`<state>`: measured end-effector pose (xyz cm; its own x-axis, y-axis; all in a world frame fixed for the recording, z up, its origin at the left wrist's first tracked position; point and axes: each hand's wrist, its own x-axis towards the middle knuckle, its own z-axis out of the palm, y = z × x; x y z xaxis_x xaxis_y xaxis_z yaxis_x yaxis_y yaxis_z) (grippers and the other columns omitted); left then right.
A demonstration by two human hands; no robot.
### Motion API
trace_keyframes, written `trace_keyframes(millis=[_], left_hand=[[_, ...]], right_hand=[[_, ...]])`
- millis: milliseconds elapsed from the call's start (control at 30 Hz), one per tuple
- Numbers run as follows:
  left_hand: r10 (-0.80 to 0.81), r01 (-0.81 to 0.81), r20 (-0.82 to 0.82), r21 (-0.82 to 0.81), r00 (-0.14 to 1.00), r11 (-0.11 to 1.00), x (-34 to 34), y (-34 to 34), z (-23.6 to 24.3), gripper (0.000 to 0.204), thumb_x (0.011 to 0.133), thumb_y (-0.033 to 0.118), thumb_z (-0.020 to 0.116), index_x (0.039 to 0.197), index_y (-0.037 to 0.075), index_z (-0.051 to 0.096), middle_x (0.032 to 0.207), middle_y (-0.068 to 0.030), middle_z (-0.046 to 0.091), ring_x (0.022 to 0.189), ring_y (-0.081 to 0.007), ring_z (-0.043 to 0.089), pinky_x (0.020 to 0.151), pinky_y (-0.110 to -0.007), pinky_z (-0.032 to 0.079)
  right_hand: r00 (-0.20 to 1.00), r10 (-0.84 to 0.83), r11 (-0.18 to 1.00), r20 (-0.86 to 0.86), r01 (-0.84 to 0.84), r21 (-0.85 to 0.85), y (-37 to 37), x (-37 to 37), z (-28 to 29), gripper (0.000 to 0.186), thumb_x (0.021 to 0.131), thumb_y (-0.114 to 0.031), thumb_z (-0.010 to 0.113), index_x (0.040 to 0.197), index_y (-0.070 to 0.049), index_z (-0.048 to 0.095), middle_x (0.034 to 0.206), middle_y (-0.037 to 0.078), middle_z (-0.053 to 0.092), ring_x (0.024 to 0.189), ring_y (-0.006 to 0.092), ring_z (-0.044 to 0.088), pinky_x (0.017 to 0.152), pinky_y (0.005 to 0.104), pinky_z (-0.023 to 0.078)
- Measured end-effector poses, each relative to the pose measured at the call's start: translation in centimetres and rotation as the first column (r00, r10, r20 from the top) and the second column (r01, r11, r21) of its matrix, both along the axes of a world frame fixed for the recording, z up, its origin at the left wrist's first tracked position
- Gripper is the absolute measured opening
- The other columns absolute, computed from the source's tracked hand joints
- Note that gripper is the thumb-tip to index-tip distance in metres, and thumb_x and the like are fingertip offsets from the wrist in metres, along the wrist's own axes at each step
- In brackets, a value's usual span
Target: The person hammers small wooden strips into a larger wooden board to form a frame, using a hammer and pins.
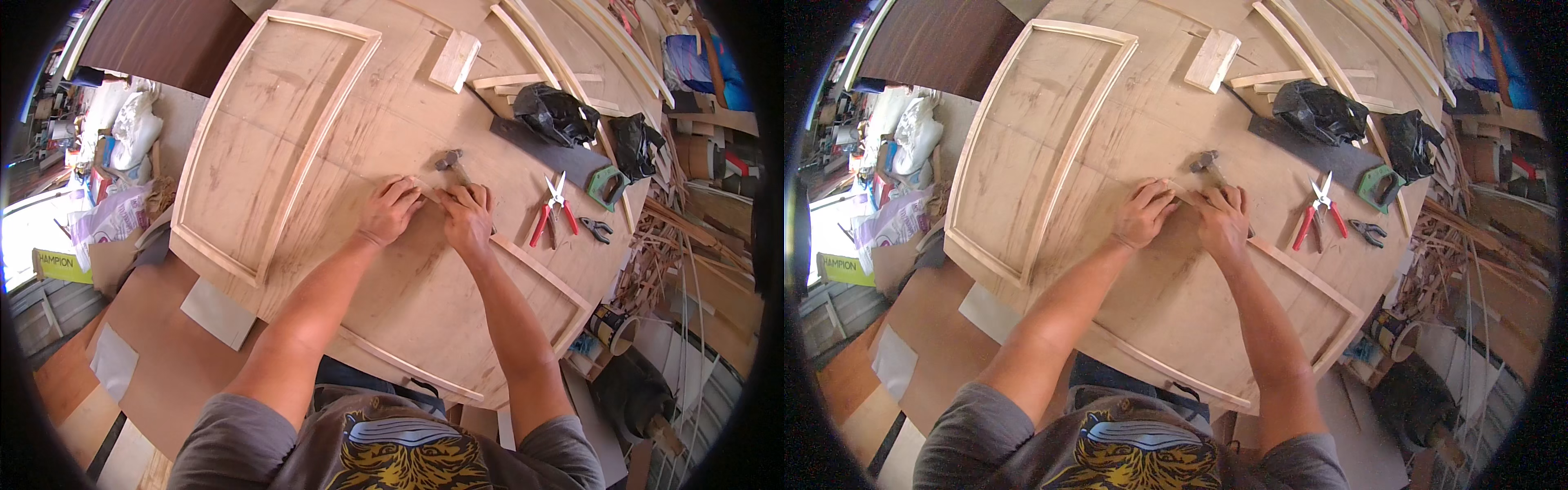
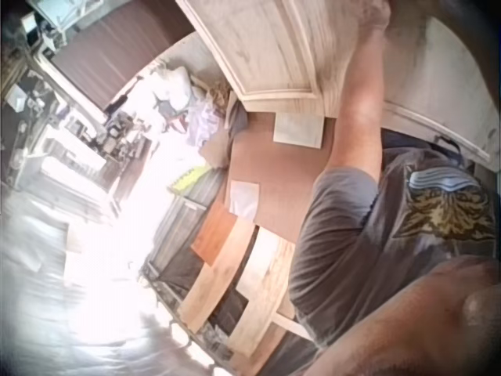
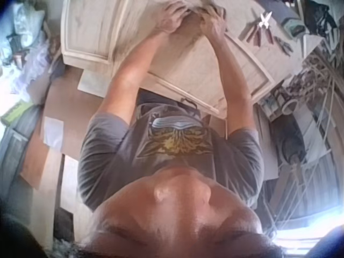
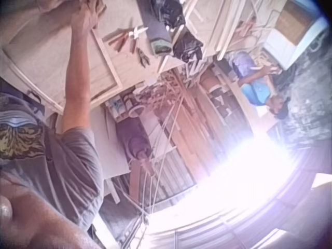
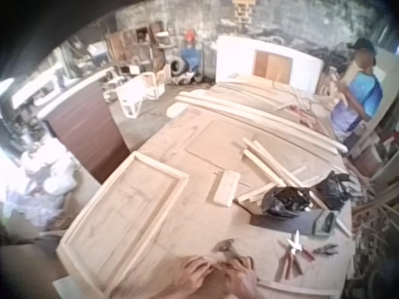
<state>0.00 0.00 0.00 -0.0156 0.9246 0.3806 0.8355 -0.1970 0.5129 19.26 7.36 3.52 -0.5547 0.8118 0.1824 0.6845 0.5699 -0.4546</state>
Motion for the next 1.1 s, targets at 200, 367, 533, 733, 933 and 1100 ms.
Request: trace_keyframes(millis=[200, 367, 533, 733, 933, 1100], left_hand=[[-0.031, 0.031, 0.028, 0.010, 0.999, 0.999, 1.1, 1.2, 1.4, 0.029, 0.082, 0.015, 0.080, 0.108, 0.003, 0.076, 0.124, -0.0078, 0.067, 0.119, -0.0287, 0.062, 0.096, -0.038, 0.055], [-0.128, 0.128, -0.021, -0.011, 0.992, 0.992, 0.4, 0.5, 0.9, 0.027, 0.081, 0.010, 0.078, 0.107, 0.002, 0.075, 0.122, -0.0095, 0.068, 0.121, -0.0291, 0.061, 0.103, -0.040, 0.053], [-0.138, 0.138, -0.068, 0.003, 0.988, 0.990, 0.1, 0.5, 0.7, 0.026, 0.083, 0.010, 0.077, 0.109, 0.003, 0.073, 0.120, -0.0099, 0.069, 0.123, -0.0288, 0.060, 0.111, -0.044, 0.049], [-0.124, 0.119, -0.114, -0.050, 0.986, 0.992, -0.1, 0.2, 0.5, 0.025, 0.086, 0.014, 0.076, 0.109, 0.005, 0.074, 0.120, -0.0088, 0.070, 0.123, -0.0273, 0.060, 0.115, -0.048, 0.045], [-0.094, 0.093, -0.089, -0.024, 0.992, 0.995, 0.4, 0.4, 0.9, 0.022, 0.089, 0.017, 0.076, 0.110, 0.008, 0.074, 0.118, -0.0060, 0.070, 0.121, -0.0254, 0.061, 0.115, -0.047, 0.045], [-0.070, 0.070, -0.088, -0.008, 0.994, 0.998, 0.4, 0.5, 0.8, 0.018, 0.092, 0.018, 0.072, 0.108, 0.010, 0.075, 0.116, -0.0033, 0.069, 0.120, -0.0225, 0.061, 0.115, -0.044, 0.046]], right_hand=[[0.994, 0.077, 0.995, 0.073, -0.081, 0.051, 1.3, 1.3, 0.3, 0.032, 0.081, -0.012, 0.075, 0.113, -0.018, 0.080, 0.105, -0.002, 0.068, 0.113, 0.0250, 0.055, 0.113, 0.0522, 0.035], [0.998, 0.052, 0.998, 0.038, -0.054, 0.031, 0.6, 0.4, 0.3, 0.032, 0.083, -0.012, 0.074, 0.113, -0.018, 0.080, 0.106, -0.003, 0.068, 0.113, 0.0247, 0.055, 0.113, 0.0532, 0.035], [0.996, 0.050, 0.997, 0.072, -0.054, 0.055, 0.4, 0.5, 0.2, 0.030, 0.083, -0.012, 0.074, 0.112, -0.019, 0.080, 0.107, -0.003, 0.068, 0.113, 0.0244, 0.055, 0.113, 0.0534, 0.035], [0.995, -0.082, 0.996, 0.049, 0.081, 0.022, 1.0, 0.6, 1.8, 0.031, 0.085, -0.020, 0.076, 0.116, -0.015, 0.074, 0.112, 0.003, 0.067, 0.113, 0.0270, 0.058, 0.105, 0.0487, 0.044], [0.905, -0.282, 0.916, 0.318, 0.353, -0.190, 1.5, 2.3, 3.0, 0.029, 0.093, -0.026, 0.073, 0.114, -0.010, 0.063, 0.108, 0.013, 0.070, 0.103, 0.0350, 0.067, 0.086, 0.0485, 0.051], [0.929, -0.295, 0.754, 0.223, 0.370, -0.543, 1.7, 2.0, 4.8, 0.028, 0.097, -0.021, 0.068, 0.120, -0.007, 0.062, 0.098, 0.022, 0.073, 0.092, 0.0413, 0.072, 0.077, 0.0514, 0.053]])
